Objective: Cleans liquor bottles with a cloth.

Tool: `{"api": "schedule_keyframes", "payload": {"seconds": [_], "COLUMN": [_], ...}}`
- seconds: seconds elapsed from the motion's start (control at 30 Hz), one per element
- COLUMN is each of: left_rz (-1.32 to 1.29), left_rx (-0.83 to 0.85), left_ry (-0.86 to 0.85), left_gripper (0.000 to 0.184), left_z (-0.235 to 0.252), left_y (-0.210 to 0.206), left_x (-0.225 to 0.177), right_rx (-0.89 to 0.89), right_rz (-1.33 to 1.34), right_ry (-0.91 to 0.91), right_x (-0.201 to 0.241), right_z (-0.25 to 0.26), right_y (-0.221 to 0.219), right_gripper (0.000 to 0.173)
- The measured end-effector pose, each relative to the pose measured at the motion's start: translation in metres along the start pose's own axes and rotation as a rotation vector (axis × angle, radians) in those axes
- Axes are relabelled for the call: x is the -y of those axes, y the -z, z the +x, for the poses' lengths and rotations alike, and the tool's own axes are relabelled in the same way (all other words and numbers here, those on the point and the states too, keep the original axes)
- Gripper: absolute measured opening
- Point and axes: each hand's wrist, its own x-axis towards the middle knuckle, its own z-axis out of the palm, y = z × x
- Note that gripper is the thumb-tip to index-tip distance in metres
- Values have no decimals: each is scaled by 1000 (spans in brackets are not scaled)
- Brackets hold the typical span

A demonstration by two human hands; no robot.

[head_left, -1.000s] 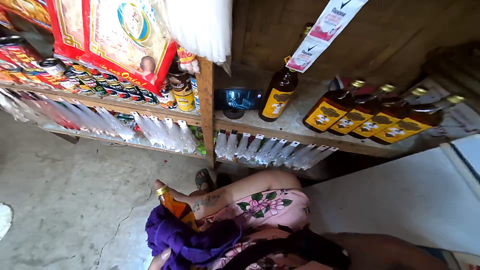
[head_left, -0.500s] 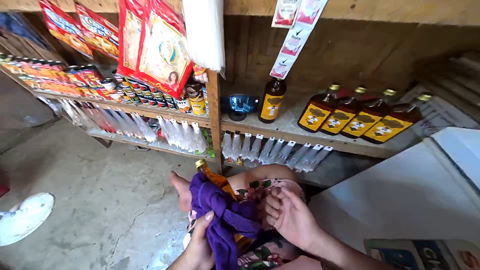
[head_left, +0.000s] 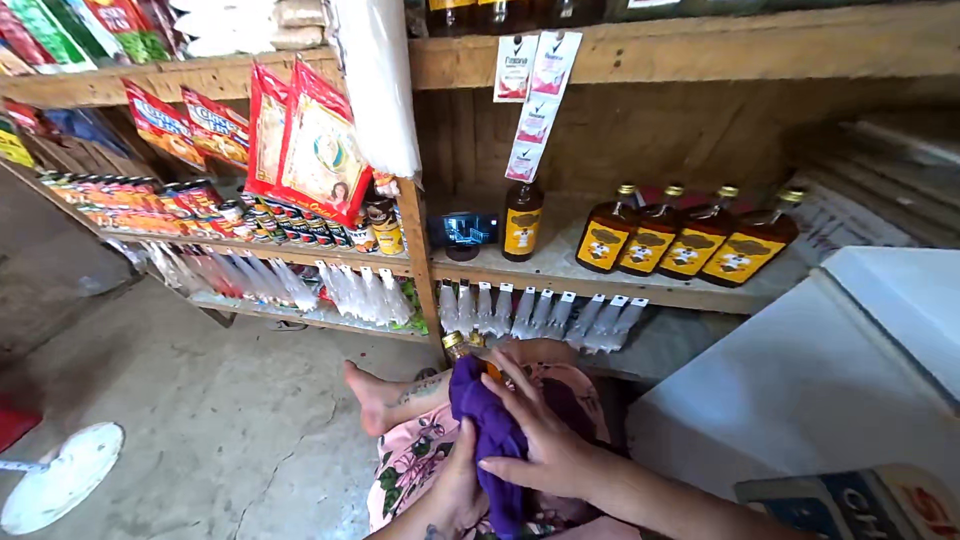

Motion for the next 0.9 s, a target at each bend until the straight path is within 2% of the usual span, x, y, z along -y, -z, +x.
{"api": "schedule_keyframes", "payload": {"seconds": [0.07, 0.13, 0.17, 0.23, 0.3, 0.37, 0.43, 0.5, 0.57, 0.6, 0.67, 0.7, 0.83, 0.9], "left_rz": [-18, -80, -104, -116, -146, -229, -230, -249, -145, -96, -117, -140, -165, -184], "left_rx": [23, 68, 90, 17, -76, -132, -178, -70, -54, -86, -110, -49, 20, -52], "left_ry": [-45, -125, -170, -223, -161, -66, -86, -150, -115, -79, -47, -93, -93, -54], "left_gripper": [86, 80, 76, 76, 84, 85, 76, 68, 38, 24, 26, 23, 71, 81], "left_z": [7, 11, 11, 10, 8, 7, 8, 7, -5, -10, -9, -6, 10, 12], "left_y": [10, 12, 12, 8, 13, 10, 9, 30, 40, 41, 36, 41, 38, 27], "left_x": [1, -1, -3, -8, -9, -18, -22, -12, -4, -4, -7, -3, -7, -12], "right_rx": [38, 36, 5, -110, -222, -230, -127, 41, 170, 195, 149, 107, -17, -49], "right_rz": [-56, -31, -12, 12, -14, -73, -116, -178, -271, -303, -274, -224, -43, -12], "right_ry": [38, 93, 109, 101, 62, 62, 117, 205, 286, 310, 288, 256, 65, -4], "right_x": [-1, -5, -8, -16, -26, -31, -31, -24, -17, -17, -21, -24, -32, -32], "right_z": [17, 32, 38, 43, 42, 38, 32, 28, 25, 25, 29, 36, 71, 76], "right_y": [-2, -4, -5, -9, -15, -20, -22, -22, -24, -25, -27, -27, -19, -18], "right_gripper": [69, 56, 53, 48, 47, 48, 49, 52, 48, 46, 49, 54, 67, 70]}}
